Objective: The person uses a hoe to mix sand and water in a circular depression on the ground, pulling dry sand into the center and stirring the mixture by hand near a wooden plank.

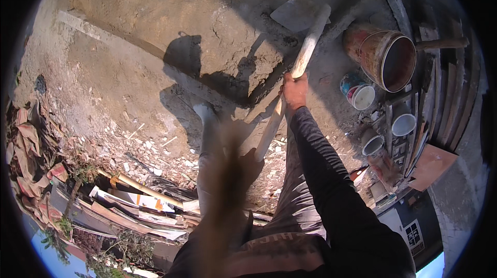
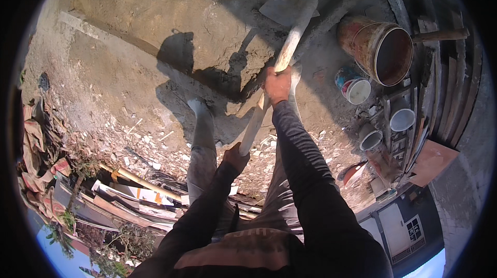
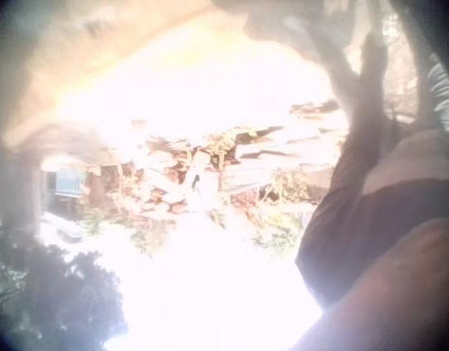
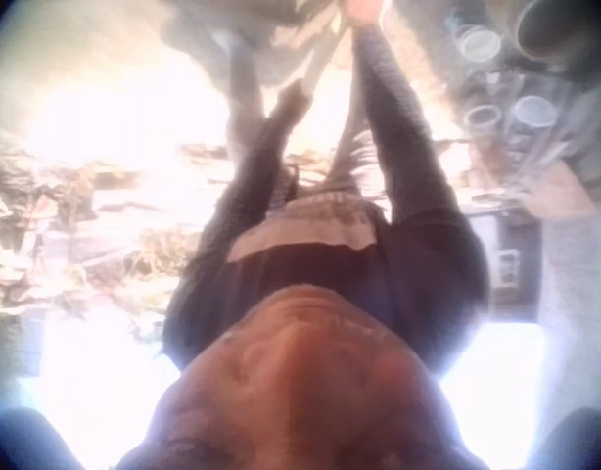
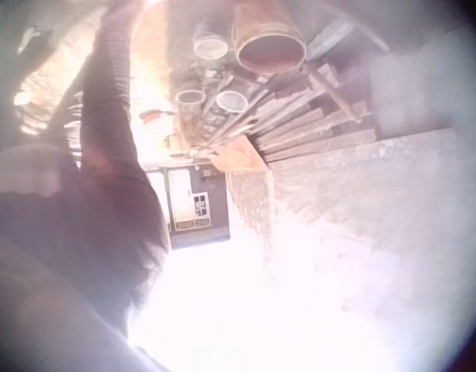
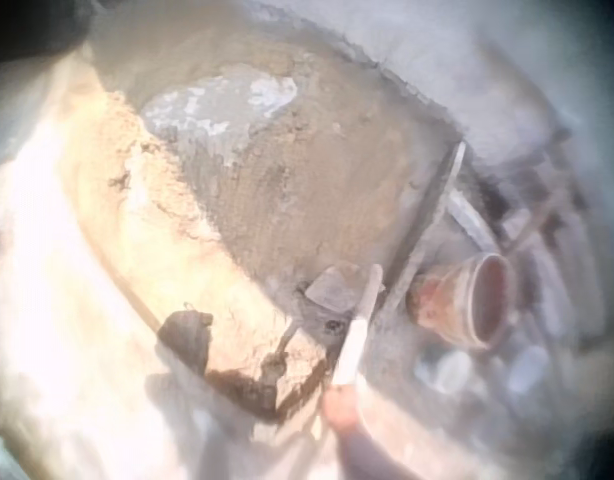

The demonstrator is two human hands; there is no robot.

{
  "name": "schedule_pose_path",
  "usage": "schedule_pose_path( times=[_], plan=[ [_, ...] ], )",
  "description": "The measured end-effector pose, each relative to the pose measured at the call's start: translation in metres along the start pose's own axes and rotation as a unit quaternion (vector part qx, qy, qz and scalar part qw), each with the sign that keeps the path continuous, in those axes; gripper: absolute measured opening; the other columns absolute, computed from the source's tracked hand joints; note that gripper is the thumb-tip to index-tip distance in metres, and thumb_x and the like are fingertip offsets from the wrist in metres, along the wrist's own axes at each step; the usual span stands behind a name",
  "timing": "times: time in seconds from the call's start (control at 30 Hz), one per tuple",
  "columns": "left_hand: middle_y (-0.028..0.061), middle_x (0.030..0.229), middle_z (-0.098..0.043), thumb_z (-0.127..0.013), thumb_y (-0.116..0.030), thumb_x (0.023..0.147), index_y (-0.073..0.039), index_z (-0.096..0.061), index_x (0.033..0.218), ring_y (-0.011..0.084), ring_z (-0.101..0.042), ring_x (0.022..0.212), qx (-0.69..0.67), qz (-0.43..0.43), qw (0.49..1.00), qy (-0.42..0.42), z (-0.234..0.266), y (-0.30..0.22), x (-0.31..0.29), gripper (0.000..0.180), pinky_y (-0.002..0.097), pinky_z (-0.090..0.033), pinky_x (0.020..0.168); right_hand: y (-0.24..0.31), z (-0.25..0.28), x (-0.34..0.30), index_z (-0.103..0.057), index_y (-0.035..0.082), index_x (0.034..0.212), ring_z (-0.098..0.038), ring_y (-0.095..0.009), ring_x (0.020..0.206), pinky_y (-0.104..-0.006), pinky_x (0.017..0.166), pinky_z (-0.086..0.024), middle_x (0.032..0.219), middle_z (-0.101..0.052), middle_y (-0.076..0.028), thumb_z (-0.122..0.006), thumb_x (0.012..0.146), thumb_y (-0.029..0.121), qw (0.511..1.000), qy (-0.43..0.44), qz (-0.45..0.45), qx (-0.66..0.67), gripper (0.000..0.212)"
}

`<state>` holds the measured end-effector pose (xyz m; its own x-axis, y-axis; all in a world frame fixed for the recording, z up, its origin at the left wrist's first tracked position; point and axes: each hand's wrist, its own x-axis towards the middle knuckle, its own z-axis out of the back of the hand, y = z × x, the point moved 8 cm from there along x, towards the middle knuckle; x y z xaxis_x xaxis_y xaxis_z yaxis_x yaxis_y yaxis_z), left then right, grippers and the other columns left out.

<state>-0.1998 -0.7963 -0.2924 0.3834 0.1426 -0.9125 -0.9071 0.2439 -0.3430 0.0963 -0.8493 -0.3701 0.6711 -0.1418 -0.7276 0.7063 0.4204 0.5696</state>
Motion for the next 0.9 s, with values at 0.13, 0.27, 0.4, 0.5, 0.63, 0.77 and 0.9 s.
schedule_pose_path(
  times=[0.13, 0.27, 0.4, 0.5, 0.63, 0.77, 0.9],
  plan=[
    [0.0235, 0.093, -0.068, -0.068, -0.029, 0.079, -0.006, -0.061, 0.109, 0.0402, -0.066, 0.092, 0.007, -0.009, 0.999, 0.039, 0.015, -0.024, 0.019, 0.038, 0.0452, -0.053, 0.079, -0.004, 0.0, 0.054, -0.048, -0.003, 0.094, -0.052, -0.019, 0.047, -0.0354, 0.043, -0.045, 0.063, -0.052, -0.007, -0.059, 0.09, 0.011, 0.997, -0.028, -0.053, -0.048, 0.018],
    [0.0224, 0.096, -0.068, -0.068, -0.032, 0.078, -0.004, -0.061, 0.111, 0.0377, -0.066, 0.093, -0.012, 0.106, 0.992, 0.071, -0.01, 0.025, -0.053, 0.044, 0.0457, -0.052, 0.082, -0.117, -0.006, -0.001, -0.046, 0.002, 0.106, -0.055, -0.02, 0.045, -0.0364, 0.04, -0.046, 0.065, -0.054, -0.009, -0.061, 0.087, 0.013, 0.987, 0.043, -0.121, -0.096, 0.026],
    [0.0197, 0.089, -0.068, -0.073, -0.034, 0.074, -0.002, -0.061, 0.108, 0.0346, -0.067, 0.083, -0.031, 0.213, 0.972, 0.091, -0.031, 0.098, -0.123, 0.049, 0.0457, -0.054, 0.074, -0.146, -0.053, -0.092, -0.042, -0.003, 0.111, -0.065, -0.036, 0.073, -0.0443, 0.066, -0.053, 0.087, -0.063, -0.022, -0.064, 0.085, 0.037, 0.96, 0.126, -0.149, -0.202, 0.052],
    [0.0192, 0.088, -0.068, -0.074, -0.034, 0.073, -0.002, -0.062, 0.107, 0.0341, -0.067, 0.081, -0.067, 0.232, 0.965, 0.101, -0.037, 0.091, -0.146, 0.049, 0.0455, -0.054, 0.072, -0.111, -0.062, -0.084, -0.044, -0.006, 0.121, -0.058, -0.044, 0.107, -0.0479, 0.09, -0.047, 0.103, -0.061, -0.03, -0.065, 0.079, 0.057, 0.924, 0.209, -0.084, -0.31, 0.078],
    [0.0184, 0.085, -0.068, -0.075, -0.035, 0.072, -0.002, -0.062, 0.106, 0.0336, -0.067, 0.078, -0.1, 0.244, 0.959, 0.099, -0.041, 0.056, -0.146, 0.049, 0.0453, -0.053, 0.07, -0.014, -0.048, 0.057, -0.046, 0.003, 0.128, -0.052, -0.043, 0.112, -0.0469, 0.092, -0.046, 0.12, -0.05, -0.024, -0.068, 0.085, 0.045, 0.915, 0.022, 0.221, -0.336, 0.064],
    [0.0177, 0.083, -0.068, -0.076, -0.035, 0.071, -0.002, -0.062, 0.105, 0.033, -0.067, 0.075, -0.135, 0.279, 0.946, 0.095, -0.046, 0.044, -0.129, 0.05, 0.045, -0.053, 0.068, 0.026, -0.111, 0.211, -0.045, 0.016, 0.134, -0.049, -0.044, 0.12, -0.0482, 0.096, -0.047, 0.135, -0.045, -0.023, -0.064, 0.081, 0.017, 0.865, 0.042, 0.279, -0.414, 0.057],
    [0.0169, 0.08, -0.068, -0.078, -0.035, 0.07, -0.001, -0.062, 0.104, 0.0325, -0.067, 0.072, -0.167, 0.304, 0.934, 0.083, -0.04, 0.034, -0.108, 0.05, 0.0447, -0.053, 0.065, 0.019, -0.167, 0.311, -0.047, 0.021, 0.134, -0.05, -0.043, 0.121, -0.0482, 0.098, -0.046, 0.135, -0.047, -0.021, -0.064, 0.079, 0.014, 0.765, 0.069, 0.364, -0.527, 0.058]
  ],
)
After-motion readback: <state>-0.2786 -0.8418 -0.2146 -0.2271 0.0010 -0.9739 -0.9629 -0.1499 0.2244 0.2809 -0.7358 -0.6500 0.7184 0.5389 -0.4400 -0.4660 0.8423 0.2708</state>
